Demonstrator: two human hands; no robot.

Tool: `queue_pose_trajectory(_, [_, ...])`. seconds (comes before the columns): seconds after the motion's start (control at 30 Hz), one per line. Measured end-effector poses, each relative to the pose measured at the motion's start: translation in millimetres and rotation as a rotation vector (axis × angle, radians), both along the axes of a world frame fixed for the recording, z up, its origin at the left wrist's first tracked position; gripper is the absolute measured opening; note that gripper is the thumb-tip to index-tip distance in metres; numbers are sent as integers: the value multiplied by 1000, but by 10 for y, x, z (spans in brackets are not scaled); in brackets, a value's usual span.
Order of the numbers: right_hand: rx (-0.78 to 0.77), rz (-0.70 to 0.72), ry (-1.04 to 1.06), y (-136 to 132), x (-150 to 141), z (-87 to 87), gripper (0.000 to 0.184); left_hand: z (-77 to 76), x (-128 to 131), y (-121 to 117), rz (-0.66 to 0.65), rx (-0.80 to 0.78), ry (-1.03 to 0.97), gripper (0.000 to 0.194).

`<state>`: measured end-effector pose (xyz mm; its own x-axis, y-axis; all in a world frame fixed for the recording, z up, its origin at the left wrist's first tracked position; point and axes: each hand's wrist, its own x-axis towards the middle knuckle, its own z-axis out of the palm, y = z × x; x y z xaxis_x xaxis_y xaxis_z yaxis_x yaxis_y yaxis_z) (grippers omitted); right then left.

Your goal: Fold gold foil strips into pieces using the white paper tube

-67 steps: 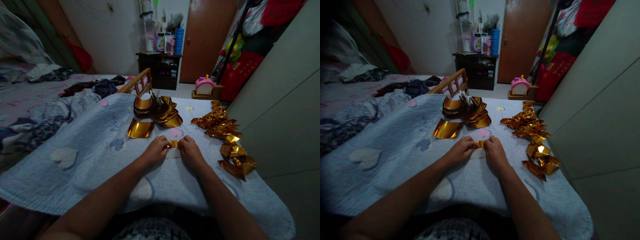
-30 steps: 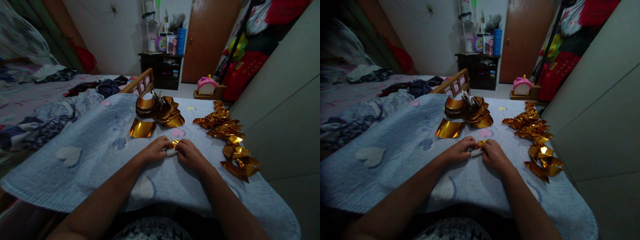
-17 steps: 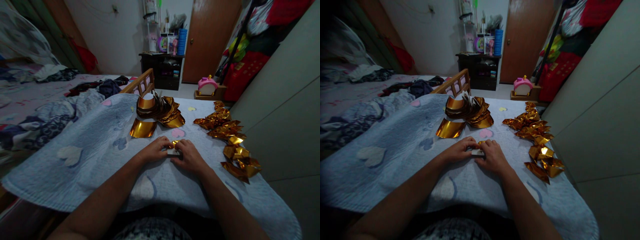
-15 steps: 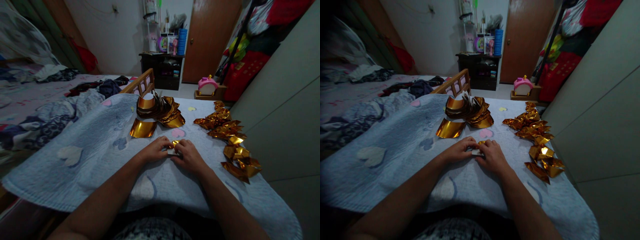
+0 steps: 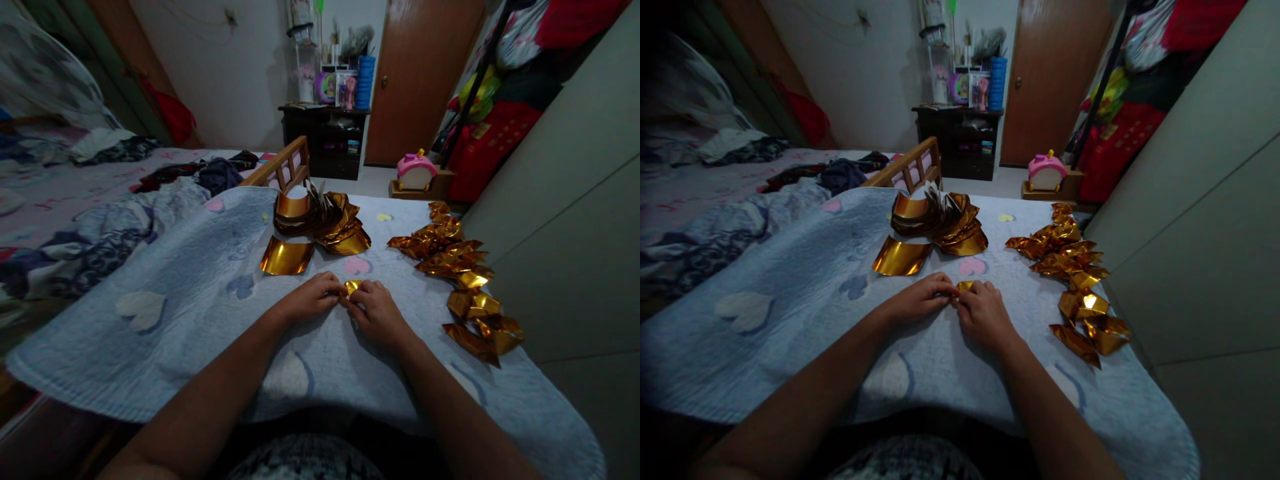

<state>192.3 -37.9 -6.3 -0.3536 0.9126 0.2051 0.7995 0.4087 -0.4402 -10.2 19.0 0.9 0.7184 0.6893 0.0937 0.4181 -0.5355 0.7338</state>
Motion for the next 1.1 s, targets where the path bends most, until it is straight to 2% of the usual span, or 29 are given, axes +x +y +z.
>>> queue_pose_trajectory(0.2, [-54, -86, 71, 24, -64, -6, 14, -46, 24, 8, 34, 17, -7, 17])
queue_pose_trajectory(0.4, [-106, -178, 104, 37, -126, 17, 12, -58, 22, 13, 30, 14, -7, 22])
queue_pose_trajectory(0.57, [-155, -150, 120, 29, -116, 41, 11, -12, -5, 31, -7, -24, -4, 25])
queue_pose_trajectory(0.7, [-164, -137, 81, 29, -109, 44, 13, -13, 15, 37, 25, -26, -5, 23])
queue_pose_trajectory(0.93, [-187, -173, 24, 29, -153, 70, 16, -37, 57, 21, 79, -10, -19, 20])
queue_pose_trajectory(1.1, [-174, -217, 35, 25, -188, 59, 16, -36, 52, 19, 85, -11, -23, 28])
